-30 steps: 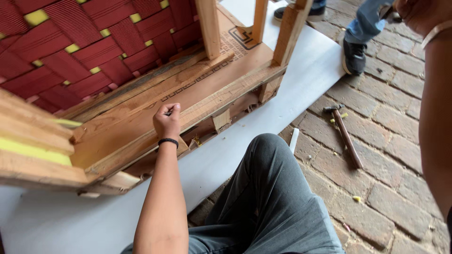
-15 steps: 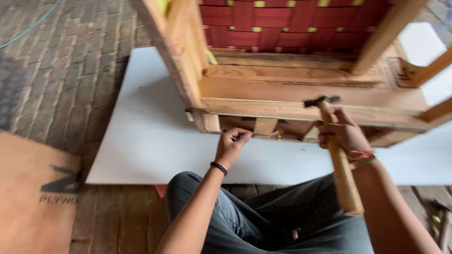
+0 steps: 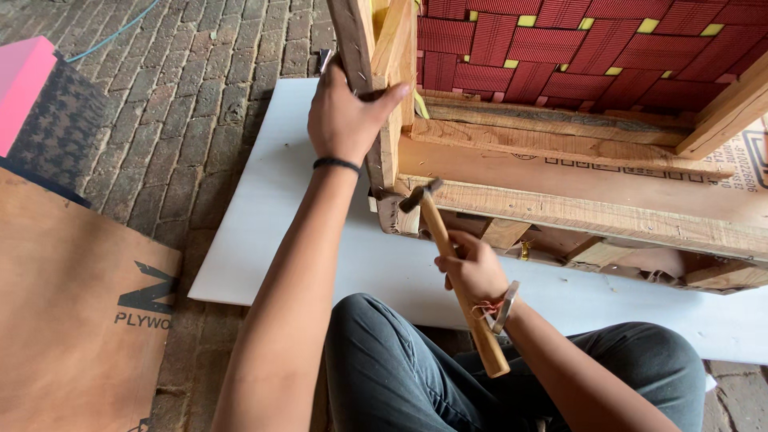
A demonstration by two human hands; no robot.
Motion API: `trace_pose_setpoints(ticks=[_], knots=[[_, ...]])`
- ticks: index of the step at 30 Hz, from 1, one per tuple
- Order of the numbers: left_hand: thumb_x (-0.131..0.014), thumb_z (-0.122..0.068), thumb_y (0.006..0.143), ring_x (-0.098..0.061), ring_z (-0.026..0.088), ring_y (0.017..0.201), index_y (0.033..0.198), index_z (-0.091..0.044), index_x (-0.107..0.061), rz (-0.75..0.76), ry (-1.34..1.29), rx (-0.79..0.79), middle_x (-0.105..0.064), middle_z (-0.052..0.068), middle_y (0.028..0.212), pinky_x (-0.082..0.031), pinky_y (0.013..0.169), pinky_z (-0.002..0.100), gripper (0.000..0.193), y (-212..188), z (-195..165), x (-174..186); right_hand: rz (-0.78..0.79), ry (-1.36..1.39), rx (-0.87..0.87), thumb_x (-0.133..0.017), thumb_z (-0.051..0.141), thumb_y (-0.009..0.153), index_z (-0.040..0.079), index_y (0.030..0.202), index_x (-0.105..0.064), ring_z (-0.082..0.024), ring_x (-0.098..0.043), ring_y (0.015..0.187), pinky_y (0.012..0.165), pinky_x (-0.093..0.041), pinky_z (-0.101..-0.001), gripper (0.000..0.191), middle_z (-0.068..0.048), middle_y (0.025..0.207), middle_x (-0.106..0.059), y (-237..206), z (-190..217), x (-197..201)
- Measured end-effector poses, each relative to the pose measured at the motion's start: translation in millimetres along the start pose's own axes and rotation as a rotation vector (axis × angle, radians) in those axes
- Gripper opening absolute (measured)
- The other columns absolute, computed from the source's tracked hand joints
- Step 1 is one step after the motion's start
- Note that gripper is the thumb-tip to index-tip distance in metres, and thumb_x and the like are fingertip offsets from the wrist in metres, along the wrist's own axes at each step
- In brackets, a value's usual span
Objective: The person sits on the floor beside a wooden furniture frame with red woven webbing and hammers nails along its edge, holding each nail in place with one hand while striking it with a hammer. They work around the frame, positioning and driving nails one at a time.
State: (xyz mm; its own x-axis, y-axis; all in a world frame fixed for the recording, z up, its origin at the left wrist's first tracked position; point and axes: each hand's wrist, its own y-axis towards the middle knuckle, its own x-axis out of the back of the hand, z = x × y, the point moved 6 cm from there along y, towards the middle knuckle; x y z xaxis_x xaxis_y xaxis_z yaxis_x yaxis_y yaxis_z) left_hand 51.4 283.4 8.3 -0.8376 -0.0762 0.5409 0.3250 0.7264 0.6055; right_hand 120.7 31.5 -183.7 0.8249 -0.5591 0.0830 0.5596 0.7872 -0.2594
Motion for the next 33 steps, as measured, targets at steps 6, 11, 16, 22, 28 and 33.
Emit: trace_pose_setpoints(ticks=[6, 11, 16, 22, 28, 33], knots=[[-0.083, -0.062, 0.07, -0.075, 0.032, 0.092, 0.11, -0.01, -0.069, -0.055, 0.022, 0.088, -0.077, 0.011, 0.101, -0.06, 0.077, 0.043, 0.067, -8.4, -6.8, -11.3, -0.034, 0.398, -0.244, -0.07, 0.012, 0.087, 0.002, 0.112, -0.053, -0.015, -0.06, 0.055, 0.05, -0.056, -0.0356, 0.032, -0.003, 0.076, -0.058, 12.9, -3.4, -9.5], [-0.083, -0.057, 0.071, -0.076, 0.03, 0.088, 0.11, -0.011, -0.07, -0.096, -0.089, 0.053, -0.077, 0.01, 0.098, -0.06, 0.075, 0.042, 0.062, -10.4, -4.1, -10.9, -0.089, 0.019, -0.206, -0.069, 0.025, 0.097, 0.002, 0.1, -0.058, -0.016, -0.049, 0.046, 0.042, -0.042, -0.0332, 0.026, -0.009, 0.068, -0.053, 5.0, -21.8, 3.3], [-0.082, -0.055, 0.073, -0.077, 0.027, 0.088, 0.111, -0.013, -0.072, -0.094, -0.188, 0.066, -0.078, 0.008, 0.097, -0.061, 0.077, 0.04, 0.057, -14.6, 0.1, -17.0, -0.003, 0.121, -0.185, -0.065, 0.017, 0.095, 0.002, 0.098, -0.063, -0.011, -0.052, 0.049, 0.043, -0.045, -0.0303, 0.015, -0.004, 0.07, -0.058, 19.5, -8.2, 36.0], [-0.083, -0.057, 0.07, -0.076, 0.03, 0.089, 0.115, -0.011, -0.071, -0.158, -0.17, 0.048, -0.076, 0.01, 0.099, -0.06, 0.076, 0.042, 0.065, -12.7, 3.1, -18.2, -0.225, 0.191, -0.164, -0.061, 0.02, 0.096, 0.006, 0.104, -0.052, -0.011, -0.049, 0.048, 0.044, -0.048, -0.0291, 0.019, 0.0, 0.07, -0.053, 62.3, 25.3, 76.9], [-0.082, -0.06, 0.072, -0.078, 0.028, 0.092, 0.111, -0.013, -0.073, -0.088, -0.189, 0.082, -0.078, 0.009, 0.1, -0.061, 0.08, 0.04, 0.063, -13.4, 8.9, -25.0, 0.303, -0.165, -0.366, -0.061, 0.018, 0.095, 0.002, 0.101, -0.057, -0.012, -0.046, 0.045, 0.039, -0.042, -0.0305, 0.018, -0.003, 0.067, -0.052, 76.1, 21.6, 66.5], [-0.081, -0.06, 0.071, -0.077, 0.029, 0.092, 0.116, -0.012, -0.072, -0.128, -0.158, 0.073, -0.077, 0.01, 0.101, -0.061, 0.078, 0.041, 0.067, -13.5, 10.0, -23.3, 0.269, -0.214, -0.244, -0.048, 0.022, 0.099, 0.001, 0.099, -0.058, -0.015, -0.052, 0.043, 0.039, -0.047, -0.0301, 0.023, -0.004, 0.069, -0.057, 86.9, 31.9, 77.1]])
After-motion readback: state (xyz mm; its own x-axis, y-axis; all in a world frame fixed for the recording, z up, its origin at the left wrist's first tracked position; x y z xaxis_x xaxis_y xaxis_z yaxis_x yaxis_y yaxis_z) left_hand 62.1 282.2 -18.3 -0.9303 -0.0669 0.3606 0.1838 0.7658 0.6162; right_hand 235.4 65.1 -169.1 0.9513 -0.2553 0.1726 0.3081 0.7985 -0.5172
